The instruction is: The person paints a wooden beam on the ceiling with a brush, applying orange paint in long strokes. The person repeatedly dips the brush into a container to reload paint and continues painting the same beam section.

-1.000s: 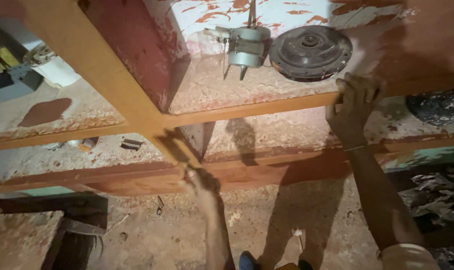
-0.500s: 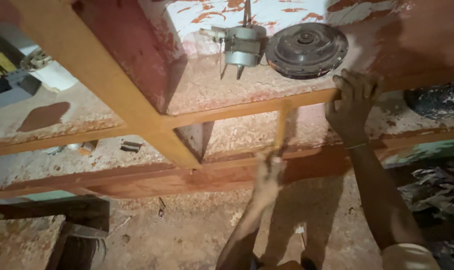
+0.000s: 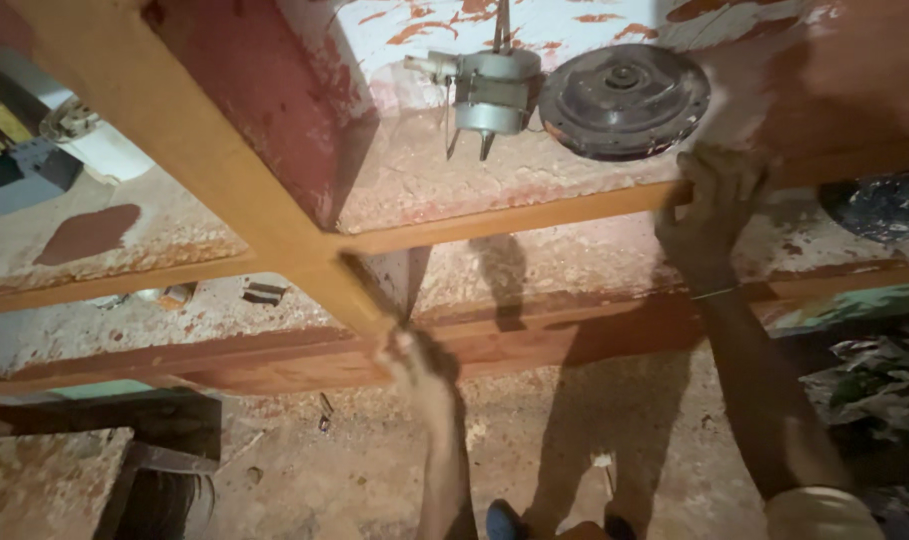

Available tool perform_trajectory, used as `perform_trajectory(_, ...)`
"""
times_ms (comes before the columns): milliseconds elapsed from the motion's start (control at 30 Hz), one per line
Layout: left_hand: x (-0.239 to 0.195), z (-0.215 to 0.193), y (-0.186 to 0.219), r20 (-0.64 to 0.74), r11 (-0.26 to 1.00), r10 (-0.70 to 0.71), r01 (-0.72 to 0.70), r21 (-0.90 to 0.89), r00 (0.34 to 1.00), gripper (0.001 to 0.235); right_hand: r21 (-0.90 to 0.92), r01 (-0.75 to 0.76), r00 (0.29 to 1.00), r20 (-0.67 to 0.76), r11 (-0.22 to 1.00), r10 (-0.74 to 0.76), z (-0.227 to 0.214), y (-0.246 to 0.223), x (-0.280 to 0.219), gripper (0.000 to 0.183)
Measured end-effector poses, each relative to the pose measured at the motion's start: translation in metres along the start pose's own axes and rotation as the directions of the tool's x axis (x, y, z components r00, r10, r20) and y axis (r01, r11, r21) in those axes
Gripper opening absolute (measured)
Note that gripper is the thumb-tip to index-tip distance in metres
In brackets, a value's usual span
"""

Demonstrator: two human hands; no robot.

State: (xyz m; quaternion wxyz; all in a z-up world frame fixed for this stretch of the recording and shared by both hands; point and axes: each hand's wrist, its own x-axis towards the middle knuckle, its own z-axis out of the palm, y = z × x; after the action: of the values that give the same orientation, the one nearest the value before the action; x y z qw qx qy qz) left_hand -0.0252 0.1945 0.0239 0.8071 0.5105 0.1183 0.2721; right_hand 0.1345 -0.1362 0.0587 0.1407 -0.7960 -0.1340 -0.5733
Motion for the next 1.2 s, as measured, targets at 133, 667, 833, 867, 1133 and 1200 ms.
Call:
perform_trajectory(133, -0.003, 0.024, -0.035, 0.306, 0.991, -0.092, 0.056, 0.124, 0.948, 0.035, -0.008, -0.003, 1.000, 0.020, 1.000, 0.003, -0.005, 0.000, -0.001, 0.033)
perform_trajectory(667, -0.026, 0.051, -0.055, 0.464, 0.978, -0.187, 0.122, 0.167, 0.866, 0.040, 0.025, 0.015, 0.998, 0.062, 1.000, -0.017, -0.015, 0.001, 0.002, 0.028)
perform_trajectory(833, -0.006, 0.009, -0.016, 0.139, 0.999, -0.032, 0.035, -0.022, 0.990, 0.037, 0.028, -0.004, 0.998, 0.067, 1.000, 0.002, -0.016, -0.002, 0.005, 0.027)
perform_trajectory(867, -0.003, 0.001, -0.009, 0.049, 1.000, -0.004, 0.006, -0.028, 0.999, 0.041, 0.032, -0.008, 0.998, 0.069, 0.999, 0.006, -0.015, -0.002, 0.005, 0.029)
perform_trajectory(1133, 0.005, -0.028, 0.009, 0.164, 0.703, 0.446, -0.457, 0.545, 0.880, 0.031, 0.017, -0.017, 0.999, 0.051, 1.000, 0.016, -0.011, -0.003, 0.002, 0.027)
perform_trajectory(1200, 0.006, -0.028, 0.006, 0.291, 0.578, 0.405, -0.489, 0.654, 0.867, 0.034, 0.024, -0.015, 0.998, 0.063, 1.000, 0.014, -0.013, -0.003, 0.001, 0.027)
